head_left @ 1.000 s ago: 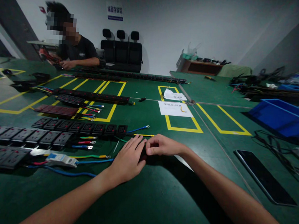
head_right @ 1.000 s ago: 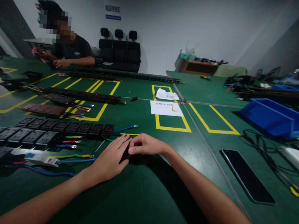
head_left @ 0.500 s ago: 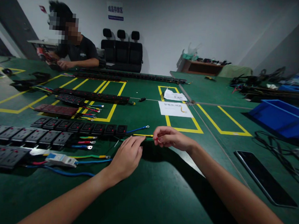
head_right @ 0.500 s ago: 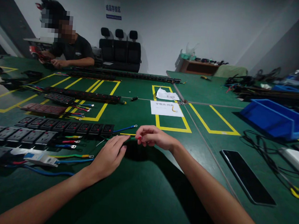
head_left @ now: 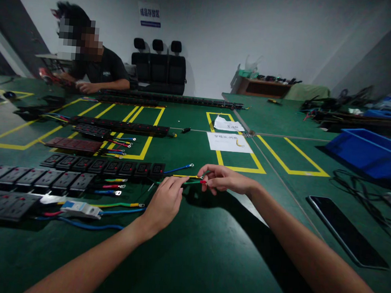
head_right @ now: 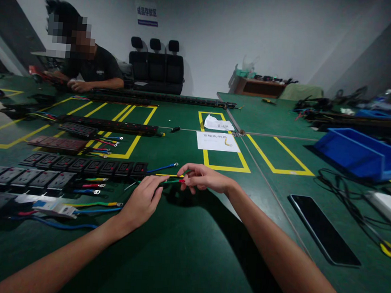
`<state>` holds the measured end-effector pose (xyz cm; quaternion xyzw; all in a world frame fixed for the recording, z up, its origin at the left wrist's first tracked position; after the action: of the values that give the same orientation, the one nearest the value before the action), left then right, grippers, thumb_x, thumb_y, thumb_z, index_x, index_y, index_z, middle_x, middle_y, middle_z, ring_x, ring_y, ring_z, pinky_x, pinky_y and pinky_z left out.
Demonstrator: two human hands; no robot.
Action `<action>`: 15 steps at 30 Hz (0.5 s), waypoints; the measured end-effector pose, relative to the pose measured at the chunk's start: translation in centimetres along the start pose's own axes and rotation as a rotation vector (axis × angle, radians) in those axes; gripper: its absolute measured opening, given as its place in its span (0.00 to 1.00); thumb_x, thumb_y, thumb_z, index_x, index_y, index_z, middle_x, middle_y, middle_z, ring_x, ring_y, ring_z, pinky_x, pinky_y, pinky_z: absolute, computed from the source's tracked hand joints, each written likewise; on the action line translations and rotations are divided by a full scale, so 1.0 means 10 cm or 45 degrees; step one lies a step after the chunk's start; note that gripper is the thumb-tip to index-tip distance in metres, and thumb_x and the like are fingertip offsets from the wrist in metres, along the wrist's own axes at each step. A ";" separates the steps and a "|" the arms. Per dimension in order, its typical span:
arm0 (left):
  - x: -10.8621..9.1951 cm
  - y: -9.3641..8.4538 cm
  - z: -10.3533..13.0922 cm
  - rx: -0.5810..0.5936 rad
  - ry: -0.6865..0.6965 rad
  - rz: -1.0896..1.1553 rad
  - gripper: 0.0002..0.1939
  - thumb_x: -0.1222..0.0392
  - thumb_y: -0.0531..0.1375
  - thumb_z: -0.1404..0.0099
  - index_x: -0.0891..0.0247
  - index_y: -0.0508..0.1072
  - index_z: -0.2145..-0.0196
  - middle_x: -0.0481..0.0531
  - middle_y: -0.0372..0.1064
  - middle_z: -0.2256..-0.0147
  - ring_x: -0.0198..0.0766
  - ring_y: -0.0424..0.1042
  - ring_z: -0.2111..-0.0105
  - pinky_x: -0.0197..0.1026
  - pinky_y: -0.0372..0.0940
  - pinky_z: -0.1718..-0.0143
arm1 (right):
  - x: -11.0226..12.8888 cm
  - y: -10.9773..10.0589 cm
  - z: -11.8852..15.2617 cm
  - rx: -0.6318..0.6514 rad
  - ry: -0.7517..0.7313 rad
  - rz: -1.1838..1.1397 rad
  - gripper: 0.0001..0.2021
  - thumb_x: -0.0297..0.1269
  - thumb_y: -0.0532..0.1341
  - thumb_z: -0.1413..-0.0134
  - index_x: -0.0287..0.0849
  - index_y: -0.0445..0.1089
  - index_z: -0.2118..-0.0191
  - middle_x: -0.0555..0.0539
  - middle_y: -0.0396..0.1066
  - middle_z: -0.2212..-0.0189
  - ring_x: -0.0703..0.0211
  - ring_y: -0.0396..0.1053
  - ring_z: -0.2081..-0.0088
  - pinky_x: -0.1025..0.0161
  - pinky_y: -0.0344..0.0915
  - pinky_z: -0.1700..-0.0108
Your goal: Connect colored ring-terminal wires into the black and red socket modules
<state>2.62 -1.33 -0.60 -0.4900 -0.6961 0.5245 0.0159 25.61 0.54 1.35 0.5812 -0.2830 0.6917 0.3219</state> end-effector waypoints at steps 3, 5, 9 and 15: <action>0.01 -0.01 -0.01 -0.016 -0.016 0.022 0.21 0.68 0.51 0.28 0.61 0.67 0.39 0.57 0.73 0.51 0.46 0.71 0.50 0.54 0.70 0.46 | -0.03 -0.03 0.04 0.074 0.165 0.150 0.17 0.48 0.67 0.42 0.39 0.71 0.56 0.47 0.77 0.69 0.67 0.70 0.74 0.71 0.51 0.79; 0.00 -0.01 -0.01 -0.014 -0.025 0.035 0.21 0.67 0.51 0.28 0.61 0.67 0.39 0.57 0.73 0.53 0.45 0.72 0.51 0.54 0.70 0.47 | -0.05 -0.03 0.06 0.139 0.231 0.211 0.18 0.50 0.66 0.42 0.37 0.73 0.62 0.46 0.76 0.72 0.66 0.70 0.75 0.71 0.52 0.78; 0.00 -0.02 -0.02 -0.003 -0.031 0.027 0.20 0.67 0.52 0.28 0.61 0.68 0.40 0.56 0.74 0.53 0.45 0.72 0.52 0.53 0.70 0.48 | -0.03 0.02 0.06 0.185 0.216 0.216 0.16 0.49 0.67 0.43 0.38 0.75 0.64 0.44 0.79 0.67 0.65 0.71 0.73 0.71 0.53 0.78; -0.01 -0.01 -0.01 0.053 -0.030 0.019 0.18 0.65 0.54 0.28 0.63 0.68 0.42 0.58 0.73 0.48 0.47 0.71 0.47 0.55 0.68 0.43 | 0.04 0.03 0.04 0.198 0.072 0.178 0.17 0.48 0.66 0.40 0.37 0.77 0.57 0.46 0.79 0.66 0.66 0.70 0.70 0.69 0.60 0.72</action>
<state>2.68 -1.35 -0.39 -0.4885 -0.6816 0.5446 0.0139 25.60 0.05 1.81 0.5636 -0.2592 0.7483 0.2348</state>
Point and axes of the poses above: each hand's wrist, its own z-axis away from the middle knuckle, its own y-axis out of the palm, x = y × z, the point moved 3 cm from there along -z, towards the middle knuckle
